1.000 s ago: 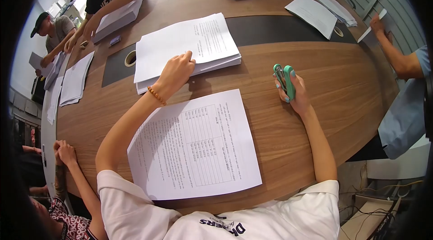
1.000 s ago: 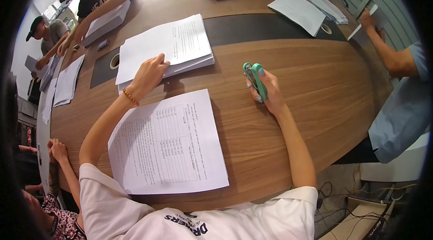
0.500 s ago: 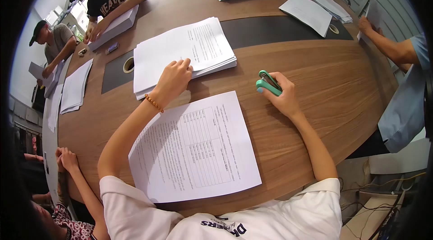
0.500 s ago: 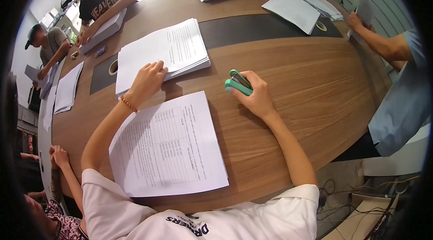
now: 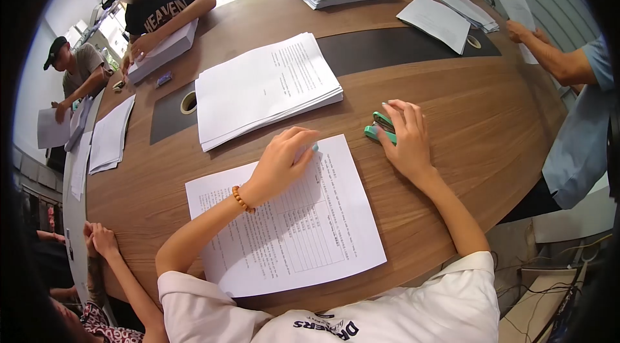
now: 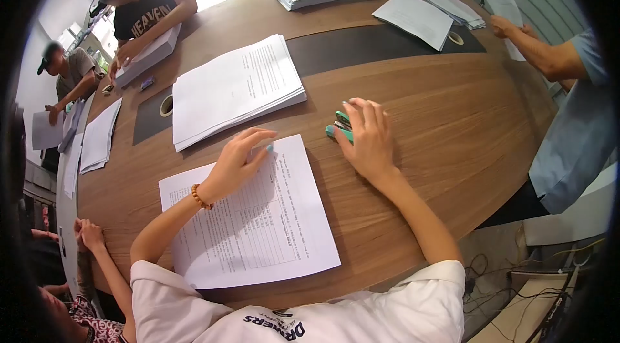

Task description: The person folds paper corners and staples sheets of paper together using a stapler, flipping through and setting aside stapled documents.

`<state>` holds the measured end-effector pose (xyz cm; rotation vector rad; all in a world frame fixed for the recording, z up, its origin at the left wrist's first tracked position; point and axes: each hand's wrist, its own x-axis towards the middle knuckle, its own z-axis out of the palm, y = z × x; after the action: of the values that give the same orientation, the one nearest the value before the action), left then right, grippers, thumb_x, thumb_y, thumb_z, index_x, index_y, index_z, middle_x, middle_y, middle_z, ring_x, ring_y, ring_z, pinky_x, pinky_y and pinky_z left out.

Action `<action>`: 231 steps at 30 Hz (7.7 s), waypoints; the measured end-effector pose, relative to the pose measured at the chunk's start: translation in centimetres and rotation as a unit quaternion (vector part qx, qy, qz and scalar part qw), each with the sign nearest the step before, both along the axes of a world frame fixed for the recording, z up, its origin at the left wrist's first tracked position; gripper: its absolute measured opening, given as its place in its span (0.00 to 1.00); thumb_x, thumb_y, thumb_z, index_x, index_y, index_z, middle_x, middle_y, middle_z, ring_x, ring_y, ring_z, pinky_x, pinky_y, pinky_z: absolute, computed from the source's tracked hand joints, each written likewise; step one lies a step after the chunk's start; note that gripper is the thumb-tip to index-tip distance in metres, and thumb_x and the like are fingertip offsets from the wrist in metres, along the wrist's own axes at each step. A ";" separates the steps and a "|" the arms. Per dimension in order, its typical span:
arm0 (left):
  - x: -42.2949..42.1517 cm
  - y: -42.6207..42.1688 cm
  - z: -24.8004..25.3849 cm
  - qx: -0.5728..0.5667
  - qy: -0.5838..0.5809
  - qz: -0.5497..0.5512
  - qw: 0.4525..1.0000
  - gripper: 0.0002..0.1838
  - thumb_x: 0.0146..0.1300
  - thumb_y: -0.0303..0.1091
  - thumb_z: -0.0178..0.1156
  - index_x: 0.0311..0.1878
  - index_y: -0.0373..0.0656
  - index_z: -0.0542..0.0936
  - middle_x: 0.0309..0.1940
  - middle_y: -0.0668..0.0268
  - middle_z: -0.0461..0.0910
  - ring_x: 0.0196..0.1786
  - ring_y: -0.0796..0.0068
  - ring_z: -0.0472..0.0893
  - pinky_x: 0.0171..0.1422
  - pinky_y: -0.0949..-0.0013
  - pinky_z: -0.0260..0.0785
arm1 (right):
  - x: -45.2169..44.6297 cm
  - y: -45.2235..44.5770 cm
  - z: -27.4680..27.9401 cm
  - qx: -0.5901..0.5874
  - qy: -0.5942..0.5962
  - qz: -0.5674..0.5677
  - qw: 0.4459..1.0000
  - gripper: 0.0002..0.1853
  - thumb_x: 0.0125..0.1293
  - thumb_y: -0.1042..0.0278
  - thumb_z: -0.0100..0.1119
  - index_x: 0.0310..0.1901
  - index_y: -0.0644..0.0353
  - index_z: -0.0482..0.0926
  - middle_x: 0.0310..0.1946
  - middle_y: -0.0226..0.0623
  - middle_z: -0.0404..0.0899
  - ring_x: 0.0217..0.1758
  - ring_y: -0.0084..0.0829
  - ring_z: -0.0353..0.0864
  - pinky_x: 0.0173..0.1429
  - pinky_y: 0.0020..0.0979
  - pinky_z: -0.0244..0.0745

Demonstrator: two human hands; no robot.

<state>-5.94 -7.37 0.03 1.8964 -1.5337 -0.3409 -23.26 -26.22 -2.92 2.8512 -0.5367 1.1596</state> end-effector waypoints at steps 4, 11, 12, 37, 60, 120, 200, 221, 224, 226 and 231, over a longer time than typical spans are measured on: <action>0.1 0.3 -1.1 0.000 -0.007 -0.008 1.000 0.15 0.62 0.26 0.53 0.52 0.37 0.76 0.47 0.59 0.78 0.46 0.65 0.77 0.49 0.67 0.68 | -0.2 3.6 2.3 0.376 0.001 0.118 0.919 0.17 0.67 0.66 0.49 0.52 0.70 0.74 0.49 0.43 0.73 0.48 0.34 0.73 0.51 0.31 0.68; -0.1 0.1 -1.2 -0.030 0.043 -0.003 0.999 0.15 0.60 0.26 0.53 0.51 0.42 0.78 0.41 0.62 0.80 0.40 0.63 0.76 0.53 0.64 0.65 | 0.1 6.8 0.4 0.600 -0.021 0.171 0.781 0.20 0.70 0.67 0.42 0.57 0.73 0.69 0.57 0.45 0.70 0.60 0.35 0.70 0.61 0.29 0.65; -0.1 0.1 -1.0 -0.016 0.058 0.005 0.998 0.15 0.60 0.25 0.53 0.51 0.42 0.78 0.41 0.61 0.80 0.38 0.63 0.76 0.52 0.64 0.65 | 0.1 7.1 0.3 0.584 -0.027 0.171 0.793 0.20 0.70 0.67 0.43 0.58 0.73 0.69 0.57 0.46 0.69 0.59 0.35 0.70 0.61 0.29 0.65; 0.0 -0.6 -1.0 -0.102 0.107 0.009 0.989 0.13 0.50 0.22 0.63 0.41 0.43 0.82 0.44 0.64 0.80 0.45 0.67 0.79 0.51 0.68 0.68 | 0.2 7.7 0.6 0.185 0.024 0.106 0.977 0.21 0.55 0.69 0.63 0.53 0.57 0.78 0.64 0.47 0.60 0.56 0.42 0.69 0.55 0.37 0.67; 0.5 -0.3 -0.4 -0.093 0.125 0.011 0.988 0.10 0.45 0.19 0.66 0.33 0.42 0.84 0.44 0.64 0.79 0.46 0.73 0.79 0.50 0.72 0.72 | 0.4 7.8 1.3 0.188 0.023 0.069 0.979 0.24 0.51 0.67 0.66 0.52 0.62 0.77 0.65 0.47 0.61 0.60 0.42 0.66 0.58 0.39 0.64; 0.2 -0.2 -0.4 -0.084 0.047 0.048 0.994 0.12 0.42 0.22 0.70 0.30 0.51 0.86 0.33 0.77 0.82 0.36 0.77 0.73 0.46 0.72 0.59 | 0.5 7.5 0.4 0.211 0.019 0.086 0.973 0.20 0.52 0.71 0.64 0.48 0.64 0.78 0.65 0.45 0.60 0.61 0.38 0.66 0.57 0.37 0.64; 0.4 -0.8 -1.6 -0.162 0.091 0.001 0.983 0.11 0.53 0.24 0.65 0.40 0.49 0.86 0.27 0.72 0.81 0.30 0.78 0.72 0.41 0.72 0.58 | 2.0 0.6 6.7 0.228 0.234 0.260 0.909 0.19 0.51 0.54 0.68 0.26 0.64 0.75 0.14 0.42 0.74 0.17 0.36 0.75 0.26 0.33 0.69; 0.6 -0.9 -1.4 -0.131 0.082 -0.002 0.988 0.13 0.55 0.27 0.64 0.46 0.46 0.83 0.31 0.69 0.83 0.33 0.80 0.77 0.38 0.74 0.63 | 1.1 -1.6 4.8 0.334 0.227 0.326 0.855 0.16 0.53 0.56 0.67 0.33 0.61 0.77 0.17 0.32 0.73 0.18 0.22 0.69 0.22 0.27 0.61; 1.2 -0.5 0.1 -0.079 0.113 0.012 0.990 0.15 0.56 0.31 0.64 0.48 0.43 0.80 0.34 0.68 0.83 0.35 0.83 0.78 0.36 0.77 0.63 | -0.9 -3.3 3.8 0.446 0.128 0.291 0.837 0.19 0.57 0.50 0.63 0.37 0.61 0.78 0.20 0.26 0.70 0.20 0.16 0.65 0.21 0.23 0.58; 2.3 0.0 1.2 -0.022 0.139 0.021 0.990 0.16 0.56 0.34 0.64 0.47 0.41 0.79 0.34 0.69 0.83 0.35 0.84 0.79 0.35 0.78 0.63 | -2.1 -4.2 2.8 0.500 0.093 0.266 0.819 0.21 0.59 0.48 0.60 0.38 0.61 0.77 0.20 0.24 0.69 0.20 0.14 0.63 0.21 0.20 0.56; 5.4 2.9 3.8 0.155 0.132 -0.033 0.978 0.09 0.56 0.32 0.62 0.39 0.39 0.81 0.29 0.65 0.82 0.32 0.81 0.79 0.34 0.78 0.68 | -3.8 -5.1 -0.1 0.625 -0.013 0.215 0.751 0.18 0.63 0.52 0.57 0.40 0.62 0.77 0.18 0.23 0.65 0.17 0.12 0.60 0.20 0.16 0.53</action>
<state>-0.51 -4.51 3.86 1.9393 -1.4290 -0.8709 -27.10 -31.30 -3.05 4.2987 -0.9825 1.0998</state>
